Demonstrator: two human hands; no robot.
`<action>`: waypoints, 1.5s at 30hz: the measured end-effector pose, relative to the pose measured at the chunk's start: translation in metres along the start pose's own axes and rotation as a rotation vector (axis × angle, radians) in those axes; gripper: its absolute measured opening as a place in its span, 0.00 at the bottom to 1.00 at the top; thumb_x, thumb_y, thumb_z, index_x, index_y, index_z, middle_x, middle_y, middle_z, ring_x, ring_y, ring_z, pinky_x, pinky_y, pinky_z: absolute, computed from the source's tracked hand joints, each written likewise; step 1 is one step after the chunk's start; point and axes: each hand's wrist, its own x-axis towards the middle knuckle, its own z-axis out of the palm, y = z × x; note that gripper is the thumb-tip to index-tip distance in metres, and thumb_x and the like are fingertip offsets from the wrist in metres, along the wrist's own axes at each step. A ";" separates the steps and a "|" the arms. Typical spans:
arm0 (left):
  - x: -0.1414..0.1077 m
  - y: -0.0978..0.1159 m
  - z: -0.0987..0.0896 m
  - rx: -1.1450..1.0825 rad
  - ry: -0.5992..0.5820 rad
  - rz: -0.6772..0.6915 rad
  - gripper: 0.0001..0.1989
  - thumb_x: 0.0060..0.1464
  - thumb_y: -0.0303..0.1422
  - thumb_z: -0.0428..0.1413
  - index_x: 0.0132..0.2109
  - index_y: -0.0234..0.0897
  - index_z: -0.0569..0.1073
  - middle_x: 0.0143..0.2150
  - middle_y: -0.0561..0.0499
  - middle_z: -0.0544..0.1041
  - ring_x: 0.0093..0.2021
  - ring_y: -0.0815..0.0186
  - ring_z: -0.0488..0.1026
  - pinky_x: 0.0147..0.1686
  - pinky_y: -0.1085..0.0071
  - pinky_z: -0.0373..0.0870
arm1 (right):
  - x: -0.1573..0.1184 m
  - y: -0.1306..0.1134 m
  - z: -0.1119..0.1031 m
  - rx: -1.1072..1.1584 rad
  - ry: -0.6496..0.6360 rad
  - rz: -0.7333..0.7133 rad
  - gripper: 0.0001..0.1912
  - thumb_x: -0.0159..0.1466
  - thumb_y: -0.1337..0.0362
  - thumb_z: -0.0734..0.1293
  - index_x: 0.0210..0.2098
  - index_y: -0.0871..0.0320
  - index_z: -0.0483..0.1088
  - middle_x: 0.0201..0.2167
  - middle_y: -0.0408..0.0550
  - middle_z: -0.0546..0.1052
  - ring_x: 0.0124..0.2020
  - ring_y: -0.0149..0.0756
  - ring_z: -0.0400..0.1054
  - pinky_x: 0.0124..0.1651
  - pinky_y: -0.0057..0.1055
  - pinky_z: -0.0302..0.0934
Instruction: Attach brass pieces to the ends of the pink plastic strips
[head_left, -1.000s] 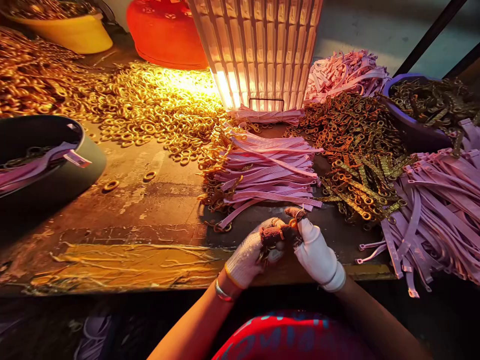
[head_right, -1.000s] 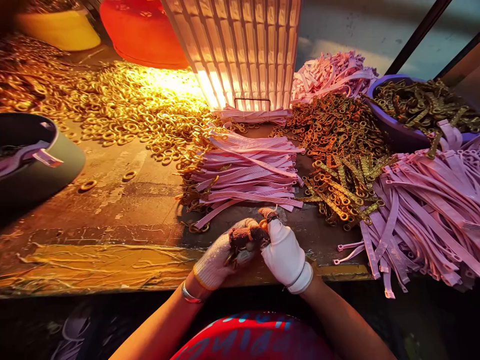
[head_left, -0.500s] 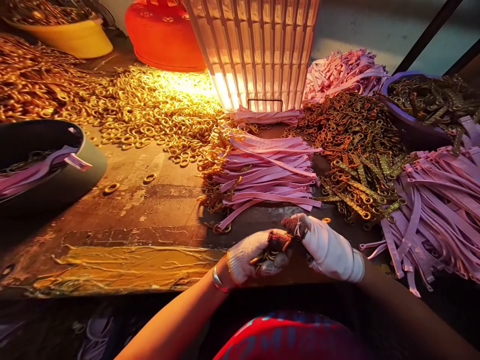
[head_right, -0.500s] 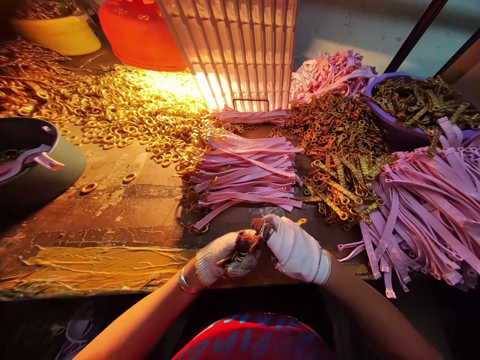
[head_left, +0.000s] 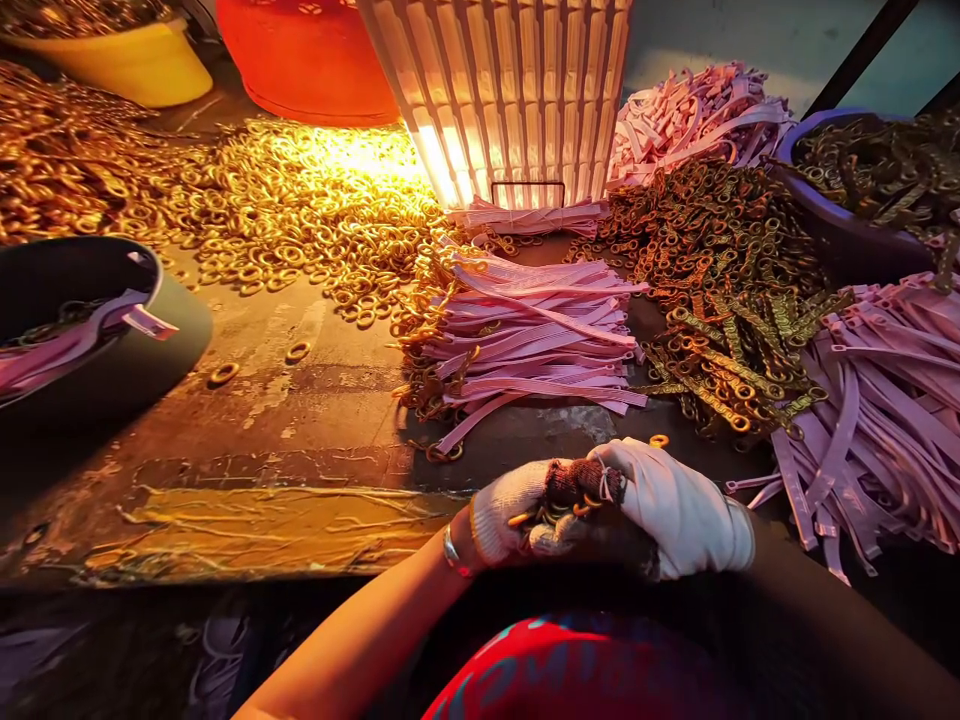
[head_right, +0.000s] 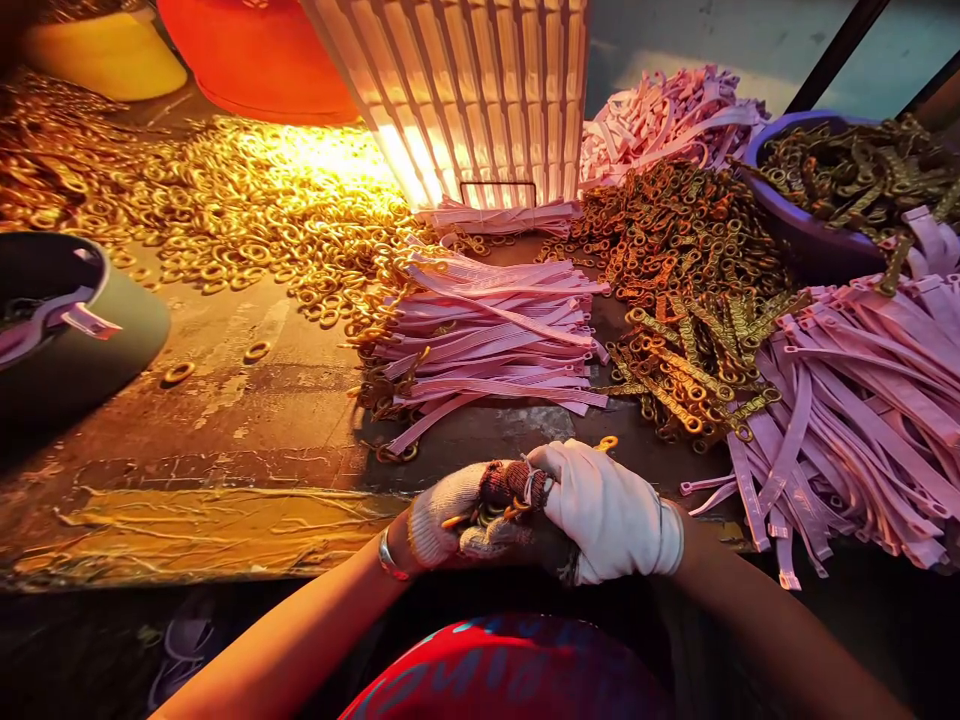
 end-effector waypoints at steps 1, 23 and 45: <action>0.001 0.000 -0.001 0.027 0.020 0.019 0.15 0.48 0.41 0.63 0.27 0.33 0.71 0.19 0.52 0.66 0.15 0.72 0.59 0.13 0.76 0.53 | 0.000 0.000 0.001 -0.017 -0.008 0.012 0.29 0.59 0.59 0.67 0.57 0.66 0.65 0.48 0.61 0.72 0.43 0.46 0.66 0.46 0.40 0.65; -0.019 0.006 0.020 0.521 0.324 0.320 0.21 0.58 0.49 0.56 0.28 0.37 0.65 0.18 0.57 0.65 0.16 0.75 0.57 0.16 0.78 0.50 | -0.004 -0.005 0.040 -0.174 -0.216 0.350 0.13 0.63 0.56 0.68 0.29 0.60 0.71 0.30 0.53 0.78 0.28 0.37 0.69 0.28 0.32 0.47; 0.052 0.130 0.056 1.519 0.604 0.876 0.12 0.58 0.21 0.52 0.43 0.34 0.78 0.44 0.47 0.75 0.40 0.65 0.70 0.44 0.70 0.64 | -0.029 -0.012 0.044 0.058 0.313 0.810 0.14 0.59 0.74 0.64 0.43 0.58 0.73 0.29 0.49 0.78 0.34 0.42 0.74 0.39 0.31 0.64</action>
